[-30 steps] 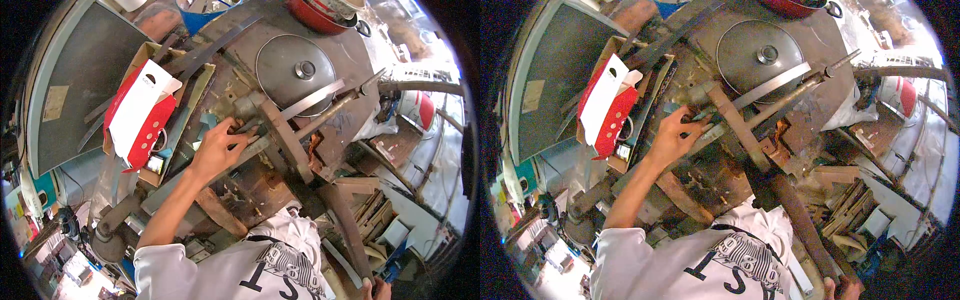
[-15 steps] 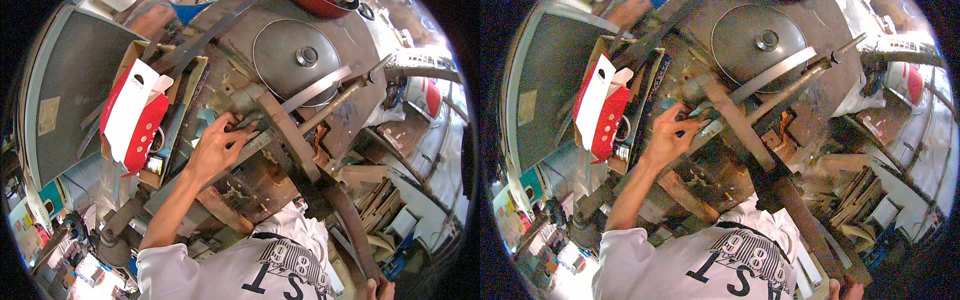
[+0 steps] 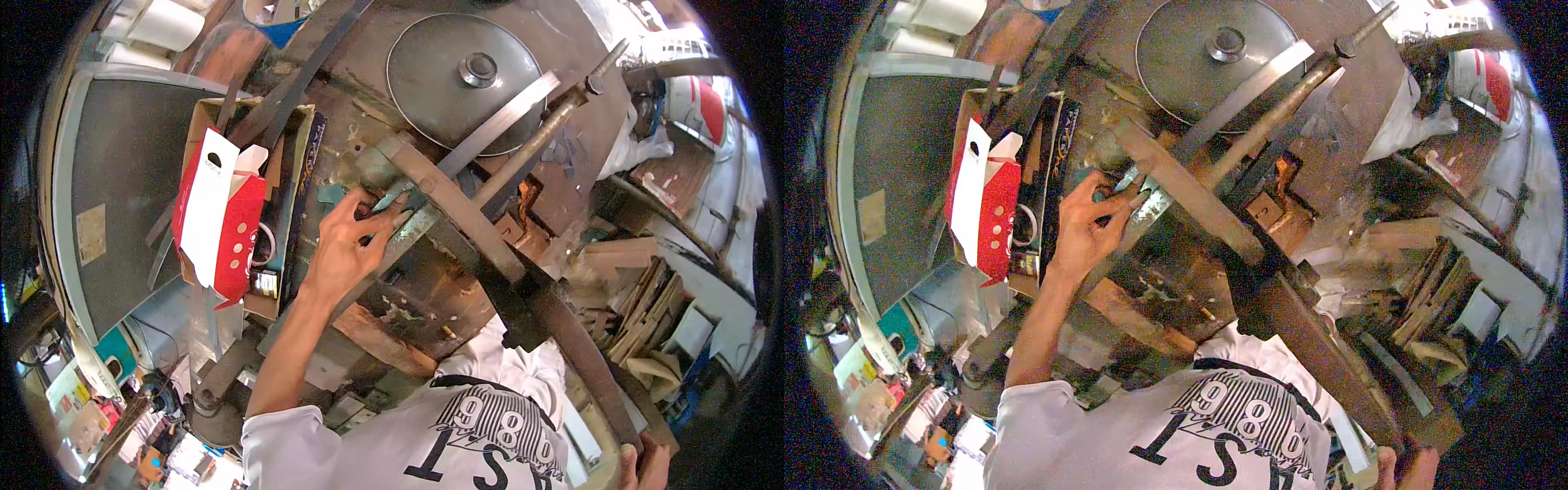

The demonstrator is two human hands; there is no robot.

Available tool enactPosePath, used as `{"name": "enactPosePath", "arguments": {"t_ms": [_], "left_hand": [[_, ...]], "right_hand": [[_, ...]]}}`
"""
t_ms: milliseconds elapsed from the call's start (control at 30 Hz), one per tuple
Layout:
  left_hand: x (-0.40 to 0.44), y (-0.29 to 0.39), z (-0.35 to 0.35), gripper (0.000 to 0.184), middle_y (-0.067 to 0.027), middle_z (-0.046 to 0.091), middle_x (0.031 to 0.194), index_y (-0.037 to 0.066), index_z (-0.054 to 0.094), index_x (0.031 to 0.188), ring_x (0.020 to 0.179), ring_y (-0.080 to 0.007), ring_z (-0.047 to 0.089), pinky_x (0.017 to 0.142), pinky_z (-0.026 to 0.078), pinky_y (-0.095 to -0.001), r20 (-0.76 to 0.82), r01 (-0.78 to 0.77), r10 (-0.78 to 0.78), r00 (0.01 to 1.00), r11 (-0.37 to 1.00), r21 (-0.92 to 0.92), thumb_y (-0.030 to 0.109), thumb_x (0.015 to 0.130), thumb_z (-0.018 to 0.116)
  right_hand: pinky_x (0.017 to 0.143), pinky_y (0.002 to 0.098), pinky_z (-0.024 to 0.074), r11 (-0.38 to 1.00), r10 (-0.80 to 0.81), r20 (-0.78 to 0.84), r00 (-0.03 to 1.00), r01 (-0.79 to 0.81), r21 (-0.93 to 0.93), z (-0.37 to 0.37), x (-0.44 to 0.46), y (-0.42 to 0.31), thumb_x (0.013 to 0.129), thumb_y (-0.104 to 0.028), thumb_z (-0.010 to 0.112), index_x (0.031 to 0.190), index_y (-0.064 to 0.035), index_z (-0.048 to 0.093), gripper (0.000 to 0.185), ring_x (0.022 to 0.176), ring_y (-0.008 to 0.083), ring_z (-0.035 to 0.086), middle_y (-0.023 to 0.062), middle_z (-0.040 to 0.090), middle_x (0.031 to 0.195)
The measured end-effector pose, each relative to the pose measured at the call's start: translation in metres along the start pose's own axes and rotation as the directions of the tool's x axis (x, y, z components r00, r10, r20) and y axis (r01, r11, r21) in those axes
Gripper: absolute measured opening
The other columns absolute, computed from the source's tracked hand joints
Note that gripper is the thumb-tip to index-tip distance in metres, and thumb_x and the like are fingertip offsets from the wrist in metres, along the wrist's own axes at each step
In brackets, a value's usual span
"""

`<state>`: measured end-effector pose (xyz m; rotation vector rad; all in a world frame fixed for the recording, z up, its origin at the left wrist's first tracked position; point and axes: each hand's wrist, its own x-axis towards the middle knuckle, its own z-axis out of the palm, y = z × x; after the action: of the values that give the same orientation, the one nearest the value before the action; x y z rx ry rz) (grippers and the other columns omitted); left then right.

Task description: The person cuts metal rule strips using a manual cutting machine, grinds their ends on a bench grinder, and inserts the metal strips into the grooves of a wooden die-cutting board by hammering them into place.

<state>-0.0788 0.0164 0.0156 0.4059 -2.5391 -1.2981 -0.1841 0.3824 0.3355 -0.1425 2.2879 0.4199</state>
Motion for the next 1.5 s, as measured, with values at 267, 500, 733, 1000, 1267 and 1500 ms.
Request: {"name": "enactPosePath", "arguments": {"t_ms": [267,500,733,1000,1267,1500], "left_hand": [[0.000,0.001,0.000,0.028,-0.0174,0.062,0.093,0.002,0.076,0.104,0.086,-0.0307,0.063,0.074,0.050,-0.0355,-0.004,0.005,-0.005,1.000,1.000,0.017,-0.004,0.077,0.070],[-0.001,-0.001,0.003,0.024,-0.0174,0.062,0.091,0.002,0.076,0.099,0.083,-0.0310,0.063,0.072,0.050,-0.0368,-0.020,-0.006,0.007,1.000,0.999,0.039,-0.004,0.077,0.071],[0.001,-0.001,0.006,0.020,-0.0123,0.059,0.080,0.012,0.079,0.092,0.072,-0.0261,0.063,0.061,0.049,-0.0343,-0.082,-0.026,0.033,0.996,0.996,0.089,0.001,0.075,0.074],[0.003,0.003,0.004,0.016,-0.0147,0.063,0.085,0.009,0.079,0.090,0.075,-0.0278,0.064,0.065,0.050,-0.0345,-0.068,-0.018,0.026,0.997,0.995,0.102,0.003,0.075,0.076],[0.003,0.004,0.007,0.027,-0.0194,0.066,0.092,0.003,0.076,0.103,0.078,-0.0298,0.065,0.070,0.051,-0.0337,-0.074,-0.050,0.059,0.996,0.992,0.117,0.000,0.076,0.072],[-0.004,0.054,-0.009,0.024,-0.0111,0.076,0.091,0.004,0.076,0.106,0.084,-0.0114,0.067,0.077,0.050,-0.0260,-0.327,0.319,-0.320,0.889,0.946,-0.057,0.013,0.084,0.078]], "right_hand": [[0.068,0.0504,0.0474,0.999,-0.040,0.024,0.999,0.039,0.038,0.001,0.005,-0.003,0.098,-0.046,0.053,0.109,0.0099,0.064,0.058,0.082,0.0473,0.063,0.0347,0.062,0.087],[0.070,0.0493,0.0477,0.996,-0.077,0.011,0.997,0.076,0.054,0.002,0.011,0.004,0.097,-0.046,0.054,0.113,0.0098,0.062,0.058,0.084,0.0454,0.063,0.0338,0.063,0.091],[0.071,0.0483,0.0480,0.992,-0.109,-0.002,0.994,0.109,0.065,0.004,0.016,0.009,0.097,-0.046,0.054,0.116,0.0096,0.060,0.059,0.086,0.0435,0.064,0.0329,0.063,0.095],[0.073,0.0470,0.0484,0.987,-0.132,-0.018,0.991,0.133,0.087,0.009,0.020,0.018,0.097,-0.046,0.054,0.120,0.0094,0.058,0.060,0.089,0.0413,0.064,0.0319,0.063,0.099],[0.087,0.0459,0.0443,0.809,-0.312,-0.366,0.877,0.447,0.381,0.263,0.179,0.097,0.084,-0.035,0.063,0.109,-0.0016,0.066,0.042,0.093,0.0416,0.056,0.0277,0.061,0.097],[0.054,0.0493,0.0430,0.608,-0.404,-0.409,0.818,0.574,0.548,0.234,0.192,0.059,0.081,-0.044,0.062,0.077,-0.0019,0.061,0.043,0.054,0.0452,0.056,0.0224,0.051,0.054]]}}
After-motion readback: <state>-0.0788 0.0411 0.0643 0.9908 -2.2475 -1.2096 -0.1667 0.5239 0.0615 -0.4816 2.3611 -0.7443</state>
